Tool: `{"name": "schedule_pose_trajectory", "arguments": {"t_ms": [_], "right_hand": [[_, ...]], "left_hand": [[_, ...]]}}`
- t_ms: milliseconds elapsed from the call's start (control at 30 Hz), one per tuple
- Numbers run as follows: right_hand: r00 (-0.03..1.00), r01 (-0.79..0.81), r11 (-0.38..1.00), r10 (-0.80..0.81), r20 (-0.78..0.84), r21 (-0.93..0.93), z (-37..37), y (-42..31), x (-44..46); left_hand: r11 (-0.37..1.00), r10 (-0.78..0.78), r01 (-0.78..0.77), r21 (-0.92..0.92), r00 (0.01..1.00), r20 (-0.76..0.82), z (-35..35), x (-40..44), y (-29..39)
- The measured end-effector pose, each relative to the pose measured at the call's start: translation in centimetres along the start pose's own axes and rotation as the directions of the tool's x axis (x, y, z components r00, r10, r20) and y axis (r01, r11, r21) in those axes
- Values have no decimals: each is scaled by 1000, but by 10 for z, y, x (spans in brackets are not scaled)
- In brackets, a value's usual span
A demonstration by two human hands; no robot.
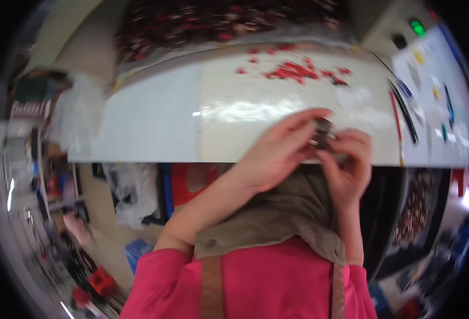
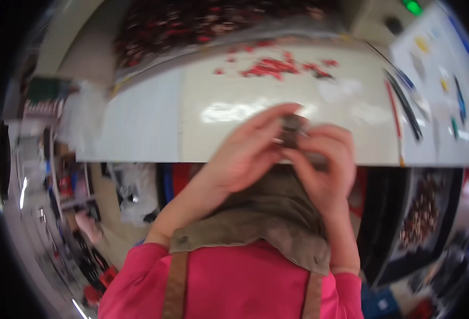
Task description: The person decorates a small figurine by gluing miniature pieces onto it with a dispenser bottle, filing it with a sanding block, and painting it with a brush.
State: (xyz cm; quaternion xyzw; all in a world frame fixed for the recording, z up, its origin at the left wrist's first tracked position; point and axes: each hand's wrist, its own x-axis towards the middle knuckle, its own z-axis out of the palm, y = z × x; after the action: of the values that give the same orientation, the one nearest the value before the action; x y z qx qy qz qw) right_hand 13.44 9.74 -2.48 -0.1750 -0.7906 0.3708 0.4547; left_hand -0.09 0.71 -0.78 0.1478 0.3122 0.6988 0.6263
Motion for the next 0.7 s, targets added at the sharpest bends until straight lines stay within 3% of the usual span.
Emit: {"name": "schedule_pose_trajectory", "arguments": {"t_ms": [700], "right_hand": [[998,55,997,-53,-30,55,-3,4,1]], "left_hand": [[999,-26,26,41,1000,-4,6,0,2]]}}
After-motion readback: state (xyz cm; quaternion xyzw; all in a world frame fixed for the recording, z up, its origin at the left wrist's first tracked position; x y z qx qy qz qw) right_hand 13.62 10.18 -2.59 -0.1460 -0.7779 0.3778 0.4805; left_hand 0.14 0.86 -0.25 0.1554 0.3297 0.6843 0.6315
